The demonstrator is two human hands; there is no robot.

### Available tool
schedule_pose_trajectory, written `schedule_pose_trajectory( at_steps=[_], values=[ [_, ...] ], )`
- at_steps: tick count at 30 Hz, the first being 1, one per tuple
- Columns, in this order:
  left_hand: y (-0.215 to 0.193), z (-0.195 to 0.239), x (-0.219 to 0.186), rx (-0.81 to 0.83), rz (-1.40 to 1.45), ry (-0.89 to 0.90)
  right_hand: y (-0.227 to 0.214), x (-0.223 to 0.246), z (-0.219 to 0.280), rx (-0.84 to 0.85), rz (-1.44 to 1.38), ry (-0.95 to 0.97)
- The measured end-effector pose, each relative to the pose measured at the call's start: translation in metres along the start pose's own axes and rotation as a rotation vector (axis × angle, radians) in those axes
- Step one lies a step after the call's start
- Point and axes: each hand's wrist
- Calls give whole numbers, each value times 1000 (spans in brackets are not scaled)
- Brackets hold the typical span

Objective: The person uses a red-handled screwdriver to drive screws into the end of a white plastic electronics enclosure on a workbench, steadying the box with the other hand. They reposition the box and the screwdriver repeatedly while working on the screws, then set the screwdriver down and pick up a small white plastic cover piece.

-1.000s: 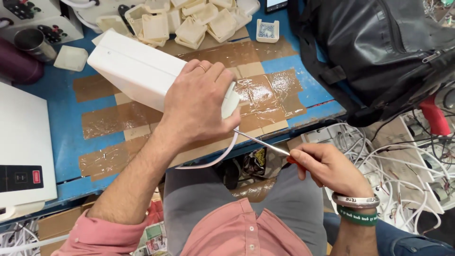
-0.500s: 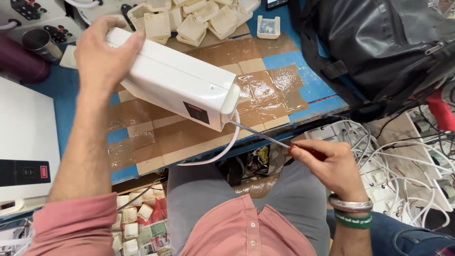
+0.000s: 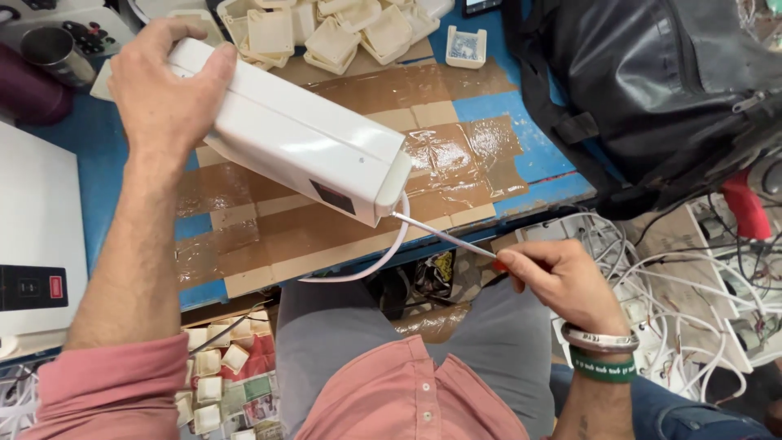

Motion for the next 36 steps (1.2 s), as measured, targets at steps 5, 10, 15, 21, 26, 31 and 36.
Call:
schedule_pose_trajectory(
  at_steps=[5,10,15,21,26,31,36],
  values=[
    [-7,-19,26,-45,47,2,20,23,-13,32,5,-56],
    [1,-20,96,-282,-200,159,52,57,-19,166,-110,131],
    [-31,54,-25,-591,153,-112,73,53,7,-65,-37,-288],
    [-6,186,-151,69,890,-1076,96,82,38,-450,335,-643],
    [32,186,-162,-3,1178,-1355,99,73,40,-477,321,-593],
    [35,185,-154,25,1166,-1337,64,-13,4,331,-597,201],
    [28,183,-149,92,1169,-1338,88,14,25,-76,-126,-97]
  ],
)
Point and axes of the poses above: each hand's wrist, its own z-axis away from the middle knuckle, its own y-axis out of the palm, x = y × z, and after that the axes turned 11 degrees about -x, right-handed
